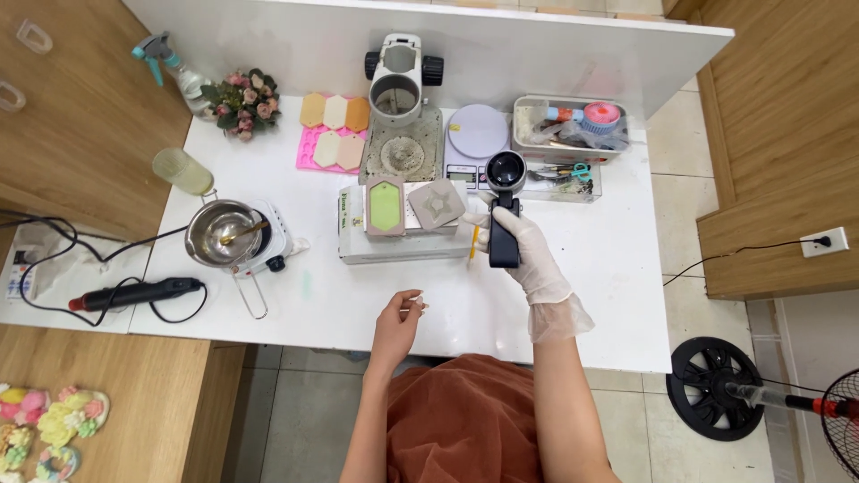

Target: Using a heat gun to smooth or melt wax inside a star-shaped mold and then putting on a pair of white disposable gloves.

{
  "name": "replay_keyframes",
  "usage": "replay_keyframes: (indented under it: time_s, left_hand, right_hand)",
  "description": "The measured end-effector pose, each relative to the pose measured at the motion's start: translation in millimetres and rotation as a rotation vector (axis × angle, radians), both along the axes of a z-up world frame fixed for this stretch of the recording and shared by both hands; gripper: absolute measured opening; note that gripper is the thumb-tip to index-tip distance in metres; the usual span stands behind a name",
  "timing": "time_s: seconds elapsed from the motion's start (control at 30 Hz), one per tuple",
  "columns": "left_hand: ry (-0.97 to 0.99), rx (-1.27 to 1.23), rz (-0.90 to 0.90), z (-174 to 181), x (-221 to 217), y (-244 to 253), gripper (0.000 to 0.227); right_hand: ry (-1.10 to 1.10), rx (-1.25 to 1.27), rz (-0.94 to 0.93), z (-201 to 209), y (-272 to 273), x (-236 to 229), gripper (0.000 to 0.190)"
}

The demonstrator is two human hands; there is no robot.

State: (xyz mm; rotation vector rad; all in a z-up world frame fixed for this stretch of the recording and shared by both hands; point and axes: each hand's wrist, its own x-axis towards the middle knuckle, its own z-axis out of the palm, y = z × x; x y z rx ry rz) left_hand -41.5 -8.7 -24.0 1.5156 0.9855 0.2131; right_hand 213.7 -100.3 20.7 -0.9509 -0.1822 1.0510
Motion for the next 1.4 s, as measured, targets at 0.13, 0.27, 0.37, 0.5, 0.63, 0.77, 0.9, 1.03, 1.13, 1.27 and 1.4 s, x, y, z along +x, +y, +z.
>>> replay_keyframes:
  time_s: [0.13, 0.27, 0.37, 0.5, 0.63, 0.77, 0.9, 1.03, 1.13, 1.27, 1.4]
  left_hand:
    - [-0.002, 0.011, -0.015, -6.4, 1.0, -1.8, 0.033]
    - [0.053, 0.012, -0.048, 1.8, 2.1, -4.7, 0.033]
    - [0.071, 0.002, -0.059, -0.6, 3.3, -7.4, 0.034]
    - [0.112, 0.021, -0.091, 0.9, 4.3, -11.0, 0.035]
    - [0.197, 0.056, -0.149, -0.3, 6.3, -14.8, 0.037]
    - [0.181, 0.057, -0.173, -1.0, 7.5, -20.2, 0.038]
    - [0.221, 0.063, -0.209, -0.1, 8.9, -24.1, 0.04]
    - [0.215, 0.075, -0.238, -2.9, 8.3, -21.9, 0.042]
    - [0.256, 0.067, -0.253, 3.3, 9.5, -23.5, 0.043]
    - [0.293, 0.041, -0.265, 2.8, 9.0, -24.0, 0.043]
    - [0.315, 0.031, -0.285, -1.5, 9.6, -24.7, 0.044]
  right_hand:
    - [-0.151, -0.014, -0.001, 14.8, -7.9, 0.2, 0.047]
    - [-0.206, 0.046, -0.012, 39.2, -15.4, -4.5, 0.049]
    - [-0.272, 0.054, -0.061, 40.4, -20.0, -2.3, 0.047]
    - [-0.263, 0.192, -0.092, 27.5, -25.8, 2.7, 0.044]
    - [-0.324, 0.167, -0.063, -5.8, -35.2, 13.7, 0.044]
    - [-0.293, 0.176, -0.098, 32.9, -36.7, 3.6, 0.047]
    - [-0.269, 0.188, -0.12, 29.1, -46.1, 11.0, 0.047]
    - [-0.343, 0.195, -0.105, -25.9, -57.5, 31.0, 0.048]
    - [-0.268, 0.177, -0.159, 19.5, -54.7, 21.0, 0.052]
    - [-0.264, 0.145, -0.172, 5.9, -58.4, 28.0, 0.05]
    - [-0.243, 0.093, -0.212, -5.3, -60.6, 32.9, 0.049]
